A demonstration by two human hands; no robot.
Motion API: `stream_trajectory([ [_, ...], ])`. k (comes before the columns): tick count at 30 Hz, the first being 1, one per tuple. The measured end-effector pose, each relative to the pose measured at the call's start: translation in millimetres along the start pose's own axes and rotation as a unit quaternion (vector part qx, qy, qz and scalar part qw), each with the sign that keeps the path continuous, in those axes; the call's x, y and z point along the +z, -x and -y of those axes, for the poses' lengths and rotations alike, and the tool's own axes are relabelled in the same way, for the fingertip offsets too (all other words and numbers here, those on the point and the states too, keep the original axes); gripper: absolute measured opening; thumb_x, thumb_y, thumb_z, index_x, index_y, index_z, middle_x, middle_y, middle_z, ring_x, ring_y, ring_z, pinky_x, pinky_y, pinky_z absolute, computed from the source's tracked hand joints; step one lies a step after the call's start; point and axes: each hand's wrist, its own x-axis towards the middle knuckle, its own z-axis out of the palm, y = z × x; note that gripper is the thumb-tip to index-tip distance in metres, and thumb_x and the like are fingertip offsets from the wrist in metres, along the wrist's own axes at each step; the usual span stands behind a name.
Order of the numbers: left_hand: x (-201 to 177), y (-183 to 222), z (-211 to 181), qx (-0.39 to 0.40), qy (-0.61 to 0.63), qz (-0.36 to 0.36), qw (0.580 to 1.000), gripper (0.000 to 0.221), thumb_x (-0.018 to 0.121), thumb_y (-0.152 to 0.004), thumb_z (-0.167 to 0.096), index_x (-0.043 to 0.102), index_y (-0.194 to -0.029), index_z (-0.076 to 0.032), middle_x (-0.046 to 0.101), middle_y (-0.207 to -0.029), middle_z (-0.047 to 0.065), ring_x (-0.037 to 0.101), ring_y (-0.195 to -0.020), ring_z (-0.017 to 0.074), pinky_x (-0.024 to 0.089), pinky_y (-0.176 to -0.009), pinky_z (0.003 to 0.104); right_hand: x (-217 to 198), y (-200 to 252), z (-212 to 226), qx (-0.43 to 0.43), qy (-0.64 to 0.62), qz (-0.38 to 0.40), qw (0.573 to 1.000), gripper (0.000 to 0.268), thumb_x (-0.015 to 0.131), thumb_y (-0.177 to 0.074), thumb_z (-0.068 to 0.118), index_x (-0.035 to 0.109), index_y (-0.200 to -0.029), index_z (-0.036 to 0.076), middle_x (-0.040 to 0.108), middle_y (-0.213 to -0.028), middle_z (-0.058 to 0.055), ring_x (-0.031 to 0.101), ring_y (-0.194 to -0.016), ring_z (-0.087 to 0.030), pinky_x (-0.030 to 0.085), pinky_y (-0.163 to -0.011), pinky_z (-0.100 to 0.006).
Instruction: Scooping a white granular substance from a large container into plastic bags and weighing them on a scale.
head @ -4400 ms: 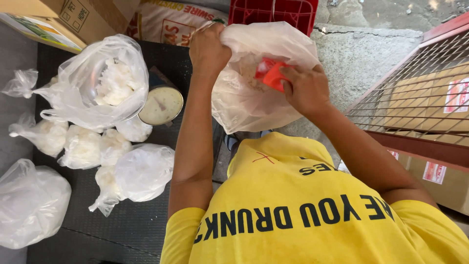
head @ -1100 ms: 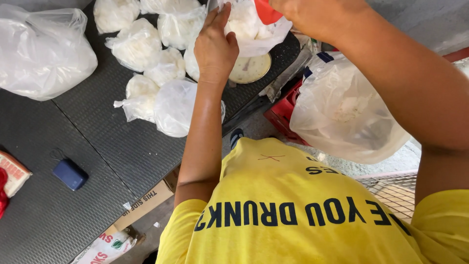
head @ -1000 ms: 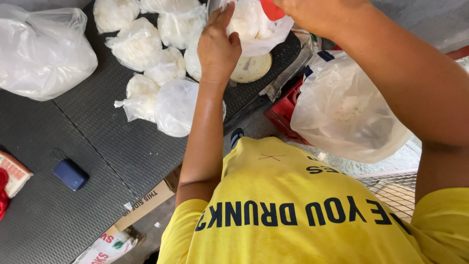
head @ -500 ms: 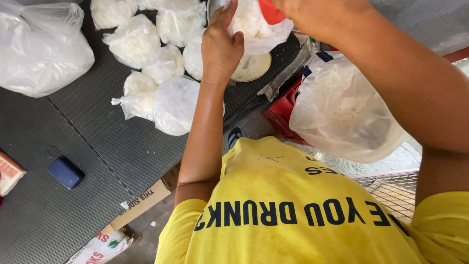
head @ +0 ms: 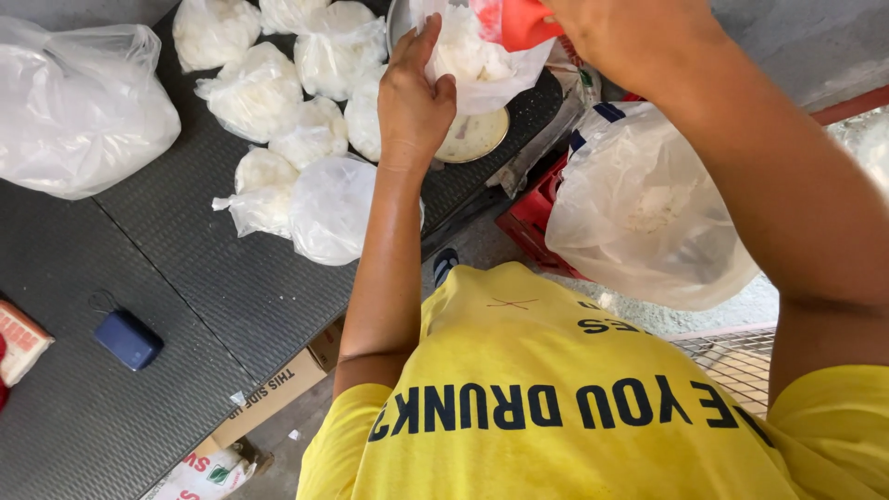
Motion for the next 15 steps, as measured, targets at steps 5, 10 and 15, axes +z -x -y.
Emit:
stream_trajectory([
  [5, 3, 5, 6, 0.005, -0.016, -0.001, 1.0, 0.069, 0.074, -0.083, 0.001, 0.056, -0.148, -0.01, 0.058, -0.147, 0.023, 0.071, -0.07, 0.0231, 0.062, -0.082, 0.033, 0, 12, 3, 0.096, -0.108, 0.004, 0.989, 0.007, 0.071, -0.104, 0.022, 0.076, -0.101, 0.018, 0.07, -0.081, -0.002, 0.066, -0.066, -0.018, 0.048, -0.052, -0.032],
  [10, -7, 4, -13, 0.02, -0.053, -0.003, 0.998, 0.069, 0.076, -0.084, -0.002, 0.056, -0.149, -0.012, 0.056, -0.147, 0.024, 0.075, -0.087, 0.0302, 0.061, -0.087, 0.037, -8, 37, 6, 0.126, -0.171, -0.072, 0.975, 0.014, 0.077, -0.091, 0.017, 0.079, -0.105, 0.019, 0.07, -0.081, -0.001, 0.068, -0.079, -0.019, 0.049, -0.067, -0.034],
  [15, -28, 15, -23, 0.041, -0.13, -0.003, 0.991, 0.069, 0.082, -0.089, -0.014, 0.053, -0.152, -0.012, 0.037, -0.16, 0.027, 0.071, -0.113, 0.0376, 0.06, -0.091, 0.041, -22, 76, 17, 0.236, -0.273, -0.141, 0.922, 0.018, 0.089, -0.093, 0.013, 0.078, -0.104, 0.006, 0.068, -0.079, -0.005, 0.065, -0.08, -0.024, 0.051, -0.092, -0.044],
])
